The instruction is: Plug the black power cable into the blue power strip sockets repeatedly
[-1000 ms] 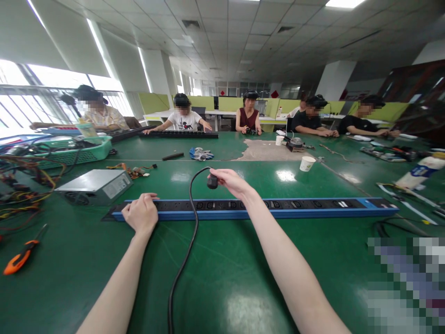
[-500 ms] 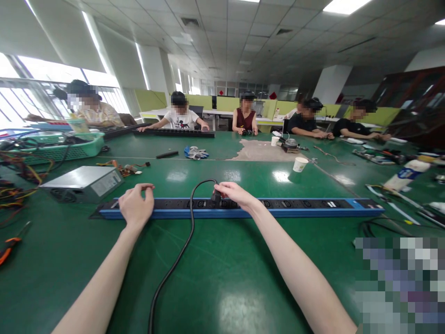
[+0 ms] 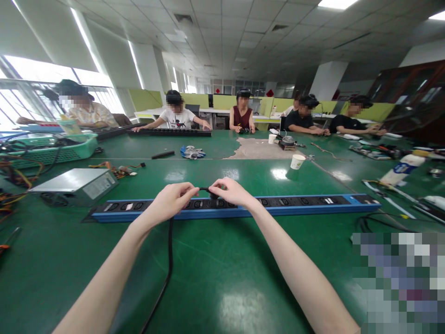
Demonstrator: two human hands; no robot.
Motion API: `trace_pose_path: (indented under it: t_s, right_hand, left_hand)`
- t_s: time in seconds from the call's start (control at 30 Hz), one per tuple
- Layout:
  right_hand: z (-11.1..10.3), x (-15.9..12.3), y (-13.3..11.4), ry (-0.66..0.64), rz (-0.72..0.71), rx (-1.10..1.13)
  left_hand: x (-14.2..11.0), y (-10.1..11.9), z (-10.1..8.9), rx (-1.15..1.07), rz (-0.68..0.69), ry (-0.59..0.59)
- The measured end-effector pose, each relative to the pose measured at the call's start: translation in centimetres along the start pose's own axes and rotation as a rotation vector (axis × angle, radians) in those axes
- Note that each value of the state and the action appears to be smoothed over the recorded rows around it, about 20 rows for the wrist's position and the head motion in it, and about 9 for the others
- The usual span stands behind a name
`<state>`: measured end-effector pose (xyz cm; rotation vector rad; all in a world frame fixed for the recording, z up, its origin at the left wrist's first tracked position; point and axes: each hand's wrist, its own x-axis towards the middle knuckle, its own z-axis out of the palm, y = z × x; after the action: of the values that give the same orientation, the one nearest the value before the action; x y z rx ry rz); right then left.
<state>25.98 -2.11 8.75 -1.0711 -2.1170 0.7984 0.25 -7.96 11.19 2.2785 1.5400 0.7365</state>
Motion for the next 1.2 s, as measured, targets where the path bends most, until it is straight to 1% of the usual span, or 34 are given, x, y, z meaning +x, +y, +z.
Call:
trace_pose_path:
  t_s: [0.03, 0.07, 0.13, 0.23, 0.33, 0.4, 0.5, 0.6, 0.67, 0.7, 0.73, 0.77, 0.8, 0.83, 0.87, 0.9, 0.93, 0.97, 1.0, 1.07, 1.13, 1.2]
  right_hand:
    - [0.3, 0.1, 0.2, 0.033, 0.051, -0.016]
    - [0.7, 0.1, 0.3, 0.032, 0.117, 0.002]
    - [1.2, 0.0, 0.2, -0.047, 0.240, 0.100]
    - [1.5, -0.6, -0.5, -0.163, 0.357, 0.242]
    - [1.3, -1.0, -1.1, -0.189, 0.430, 0.358]
    - [1.2, -1.0, -1.2, -0.177, 0.425, 0.432]
    - [1.6, -0.7, -0.8, -0.147, 0.397, 0.514]
    - [2.5, -0.1, 0.0, -0.050, 0.380, 0.556]
    - [2.8, 0.2, 0.4, 0.032, 0.344, 0.505]
    - [2.9, 0.3, 0.5, 0.055, 0.319, 0.443]
    - [3.0, 0.3, 0.6, 0.067, 0.294, 0.361]
    - [3.0, 0.3, 0.6, 0.070, 0.271, 0.266]
    - [3.0, 0.3, 0.6, 0.063, 0.248, 0.166]
    - [3.0, 0.3, 0.5, 0.056, 0.229, 0.067]
    - [3.0, 0.3, 0.4, 0.054, 0.215, -0.024]
    - [3.1, 0.2, 0.2, 0.055, 0.206, -0.106]
    - [3.1, 0.2, 0.0, 0.057, 0.203, -0.177]
    - [3.2, 0.1, -0.3, 0.059, 0.202, -0.237]
    - [3.3, 0.1, -0.6, 0.058, 0.201, -0.285]
    - [3.5, -0.1, -1.4, 0.047, 0.194, -0.361]
    - [3.5, -0.4, -2.0, 0.034, 0.178, -0.422]
    - [3.3, -0.6, -2.5, 0.010, 0.166, -0.471]
  left_hand:
    - [-0.1, 0.3, 0.0, 0.022, -0.014, -0.009]
    - [-0.2, 0.7, 0.1, 0.035, -0.024, -0.026]
    - [-0.4, 1.5, 0.4, 0.037, -0.027, -0.068]
    - [-0.6, 2.6, 0.8, 0.056, -0.012, -0.091]
    - [-0.8, 3.3, 1.3, 0.073, -0.002, -0.073]
    - [-0.9, 3.6, 1.6, -0.020, 0.018, -0.134]
    - [-1.4, 4.4, 2.0, -0.234, 0.028, -0.311]
    - [-2.1, 5.5, 1.6, -0.376, -0.003, -0.459]
    - [-2.2, 5.6, 0.9, -0.461, -0.023, -0.583]
    - [-2.0, 5.2, 0.5, -0.506, -0.036, -0.633]
    - [-1.7, 4.4, 0.3, -0.550, -0.051, -0.649]
    - [-1.3, 3.4, 0.3, -0.577, -0.067, -0.602]
    - [-0.8, 2.0, 0.4, -0.569, -0.087, -0.501]
    - [-0.2, 0.4, 0.8, -0.520, -0.118, -0.355]
    - [0.3, -1.3, 1.4, -0.408, -0.155, -0.185]
    - [0.8, -3.0, 2.1, -0.249, -0.179, -0.043]
    - [1.1, -4.5, 3.0, -0.095, -0.204, 0.081]
    - [1.3, -5.7, 3.9, 0.008, -0.213, 0.159]
    - [1.3, -6.7, 4.8, 0.072, -0.204, 0.194]
    - [1.1, -7.8, 6.4, 0.176, -0.192, 0.203]
    - [0.8, -7.9, 7.5, 0.290, -0.198, 0.204]
    - [0.4, -7.6, 8.0, 0.381, -0.215, 0.219]
